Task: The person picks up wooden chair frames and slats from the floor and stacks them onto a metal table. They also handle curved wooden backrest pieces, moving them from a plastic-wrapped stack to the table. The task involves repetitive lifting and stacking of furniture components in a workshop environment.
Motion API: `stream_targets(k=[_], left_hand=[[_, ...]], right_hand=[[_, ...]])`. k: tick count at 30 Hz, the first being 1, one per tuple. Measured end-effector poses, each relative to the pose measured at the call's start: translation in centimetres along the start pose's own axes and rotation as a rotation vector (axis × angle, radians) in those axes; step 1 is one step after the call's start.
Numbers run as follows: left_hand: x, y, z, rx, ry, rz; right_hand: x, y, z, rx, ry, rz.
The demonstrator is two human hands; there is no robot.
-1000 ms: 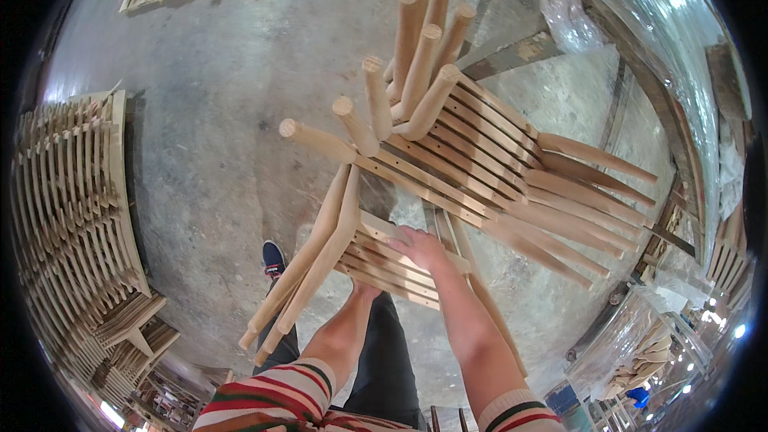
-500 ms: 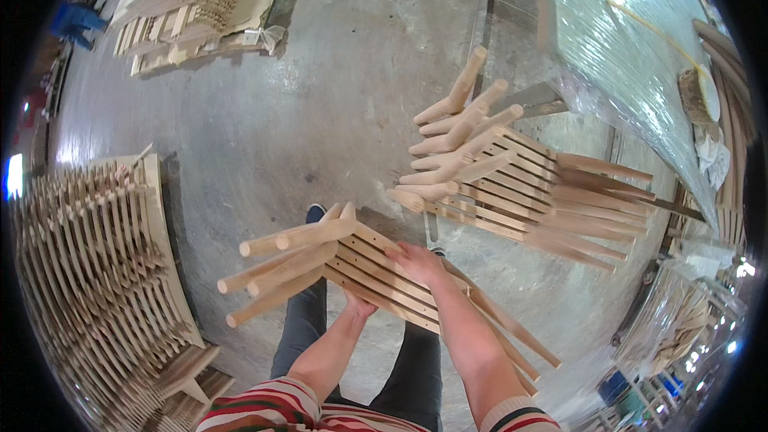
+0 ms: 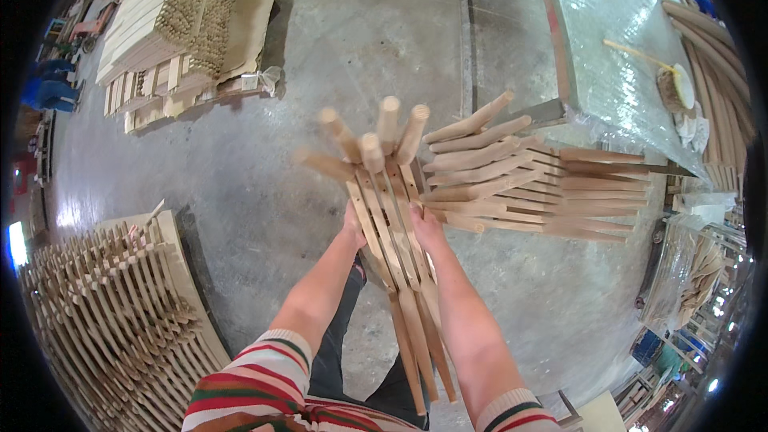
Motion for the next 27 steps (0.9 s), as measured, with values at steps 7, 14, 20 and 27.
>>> stream_targets(k=[7, 14, 20, 27], left_hand=[[2.6, 2.3, -0.6, 0.009, -0.18, -0.42], [3.5, 0.0, 0.1, 0.262, -0.048, -0.818], [2.8, -4.0, 9.0, 0.05, -0.376, -0.836], [-2.1, 7.2, 9.1, 0.205, 0.189, -0.901]], right_hand=[[12.8, -7.9, 13.0, 0.367, -0.255, -0.172], [-1.6, -17.7, 19.2, 0.061, -0.036, -0.636], [-26.5, -12.1, 25.2, -0.328, 0.374, -0.517], [-37.2, 5.9, 36.1, -0.028, 0.545, -0.538]])
Point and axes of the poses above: each hand's wrist, its own z-axis away from the middle knuckle, its own y-axis out of the palm, x = y × z, the point moved 8 cm from there along -z, towards the middle knuckle, and after that the axes turned 14 degrees about y, right-handed, at the moved point
